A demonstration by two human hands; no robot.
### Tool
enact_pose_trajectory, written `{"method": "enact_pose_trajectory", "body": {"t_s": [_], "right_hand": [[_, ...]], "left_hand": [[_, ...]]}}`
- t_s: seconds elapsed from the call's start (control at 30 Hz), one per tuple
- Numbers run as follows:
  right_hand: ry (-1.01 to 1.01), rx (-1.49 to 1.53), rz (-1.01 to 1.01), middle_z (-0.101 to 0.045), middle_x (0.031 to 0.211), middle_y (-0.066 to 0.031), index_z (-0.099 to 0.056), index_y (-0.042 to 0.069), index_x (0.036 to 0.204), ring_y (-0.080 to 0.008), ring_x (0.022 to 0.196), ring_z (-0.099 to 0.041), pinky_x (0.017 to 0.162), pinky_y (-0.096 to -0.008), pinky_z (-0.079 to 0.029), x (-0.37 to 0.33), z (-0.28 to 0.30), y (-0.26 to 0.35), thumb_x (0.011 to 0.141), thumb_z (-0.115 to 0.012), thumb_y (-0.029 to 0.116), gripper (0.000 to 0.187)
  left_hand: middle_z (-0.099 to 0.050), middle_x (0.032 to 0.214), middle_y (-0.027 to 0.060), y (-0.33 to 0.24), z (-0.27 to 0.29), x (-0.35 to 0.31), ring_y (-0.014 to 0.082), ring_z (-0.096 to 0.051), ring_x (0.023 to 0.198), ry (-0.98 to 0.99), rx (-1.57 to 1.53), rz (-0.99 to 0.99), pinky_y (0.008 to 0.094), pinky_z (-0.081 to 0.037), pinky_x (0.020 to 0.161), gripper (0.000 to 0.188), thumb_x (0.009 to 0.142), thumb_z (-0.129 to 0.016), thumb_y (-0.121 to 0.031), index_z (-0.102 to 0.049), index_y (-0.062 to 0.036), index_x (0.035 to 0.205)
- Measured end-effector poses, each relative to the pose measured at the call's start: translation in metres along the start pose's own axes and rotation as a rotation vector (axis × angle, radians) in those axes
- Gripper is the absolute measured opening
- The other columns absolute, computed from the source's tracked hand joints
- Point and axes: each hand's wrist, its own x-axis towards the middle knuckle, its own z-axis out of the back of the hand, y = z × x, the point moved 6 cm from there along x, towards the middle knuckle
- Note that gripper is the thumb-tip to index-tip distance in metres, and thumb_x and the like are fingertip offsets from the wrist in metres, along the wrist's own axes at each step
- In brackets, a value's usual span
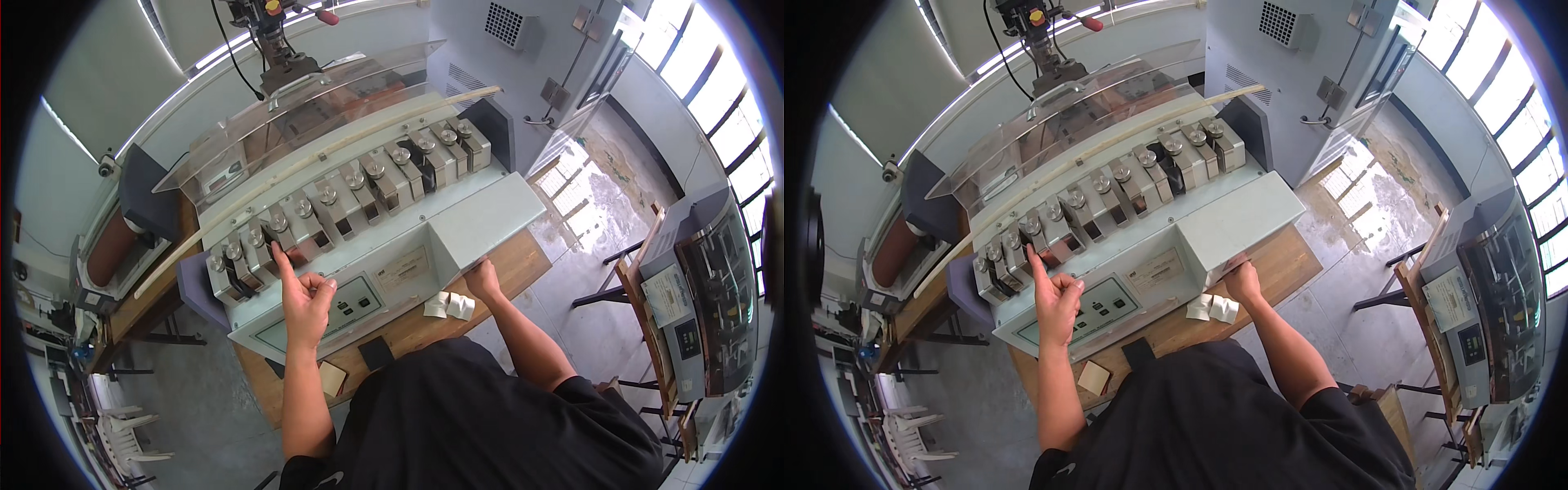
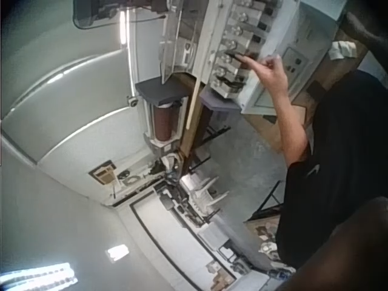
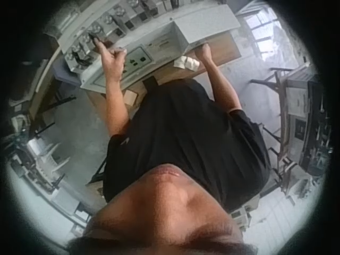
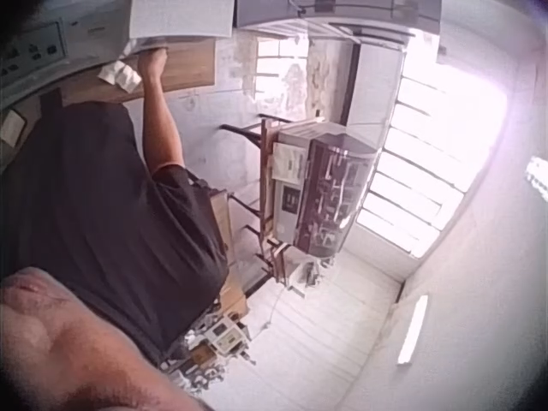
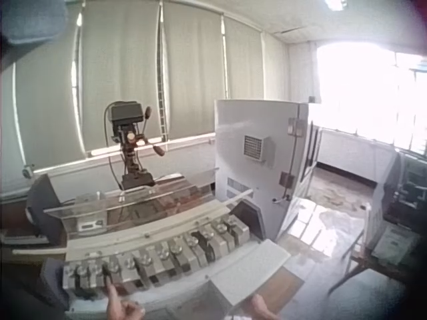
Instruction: Testing shoe materials using a flex test machine by clamping fabric swatches and operating the machine.
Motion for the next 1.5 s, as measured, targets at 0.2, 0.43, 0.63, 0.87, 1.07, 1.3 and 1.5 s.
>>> {"method": "enact_pose_trajectory", "body": {"t_s": [0.2,0.43,0.63,0.87,1.07,1.3,1.5], "right_hand": [[-0.069,0.130,0.095,-0.068,0.090,-0.0187,-0.064,0.003,0.097,-0.0334,0.091,-0.067,0.081,-0.0400,-0.052,-0.008,0.005,0.020,0.081,-0.061,0.012,0.019],[0.094,0.422,-0.074,-0.070,0.098,-0.0180,-0.063,-0.004,0.107,-0.0292,0.096,-0.066,0.082,-0.0401,-0.050,-0.010,0.002,0.017,0.088,-0.058,0.017,0.029],[0.017,0.115,0.078,-0.067,0.104,-0.0219,-0.061,-0.001,0.111,-0.0331,0.101,-0.064,0.086,-0.0395,-0.049,-0.012,0.007,0.013,0.087,-0.059,0.012,0.027],[-0.018,-0.004,0.222,-0.064,0.103,-0.0278,-0.056,0.000,0.116,-0.0449,0.103,-0.059,0.084,-0.0463,-0.049,-0.011,0.004,0.018,0.088,-0.057,0.016,0.032],[-0.122,-0.020,0.295,-0.063,0.088,-0.0287,-0.053,0.001,0.102,-0.0479,0.090,-0.060,0.076,-0.0515,-0.049,-0.013,0.004,0.025,0.085,-0.056,0.010,0.020],[-0.081,-0.067,0.233,-0.064,0.095,-0.0290,-0.055,-0.001,0.112,-0.0469,0.096,-0.060,0.080,-0.0496,-0.050,-0.013,0.005,0.026,0.085,-0.058,0.013,0.030],[-0.116,-0.021,0.352,-0.067,0.087,-0.0247,-0.057,-0.001,0.105,-0.0425,0.081,-0.065,0.065,-0.0434,-0.052,-0.006,0.010,0.020,0.091,-0.054,0.017,0.023]], "left_hand": [[-0.050,0.068,-0.0018,0.010,-0.005,-0.014,0.0042,-0.040,0.059,-0.074,0.112,-0.247,0.0184,-0.035,0.055,0.092,0.084,-0.059,0.002,0.002,-0.0051,0.153],[-0.057,0.076,0.0029,-0.066,0.055,-0.015,0.0134,-0.051,0.067,-0.332,0.756,-0.751,0.0255,-0.040,0.063,0.042,0.086,-0.062,-0.002,-0.056,0.0019,0.127],[-0.064,0.111,0.0146,-0.105,0.048,0.061,0.0315,-0.059,0.106,-0.052,1.074,-0.671,0.0378,-0.046,0.091,0.025,0.086,-0.064,-0.010,-0.068,-0.0027,0.109],[-0.069,0.107,0.0120,-0.095,0.026,0.088,0.0292,-0.061,0.104,0.133,0.829,-0.456,0.0359,-0.048,0.088,0.024,0.086,-0.066,-0.017,-0.072,-0.0069,0.107],[-0.070,0.101,0.0109,-0.096,0.003,0.098,0.0293,-0.062,0.098,0.212,1.058,-0.466,0.0360,-0.049,0.085,0.025,0.085,-0.069,-0.022,-0.073,-0.0074,0.105],[-0.067,0.104,0.0108,-0.095,0.002,0.103,0.0294,-0.062,0.097,0.320,1.012,-0.275,0.0361,-0.049,0.084,0.030,0.084,-0.071,-0.025,-0.072,-0.0073,0.107],[-0.061,0.119,0.0152,-0.089,0.021,0.112,0.0306,-0.060,0.108,0.338,1.045,-0.392,0.0363,-0.047,0.092,0.044,0.088,-0.068,-0.032,-0.064,-0.0058,0.122]]}}
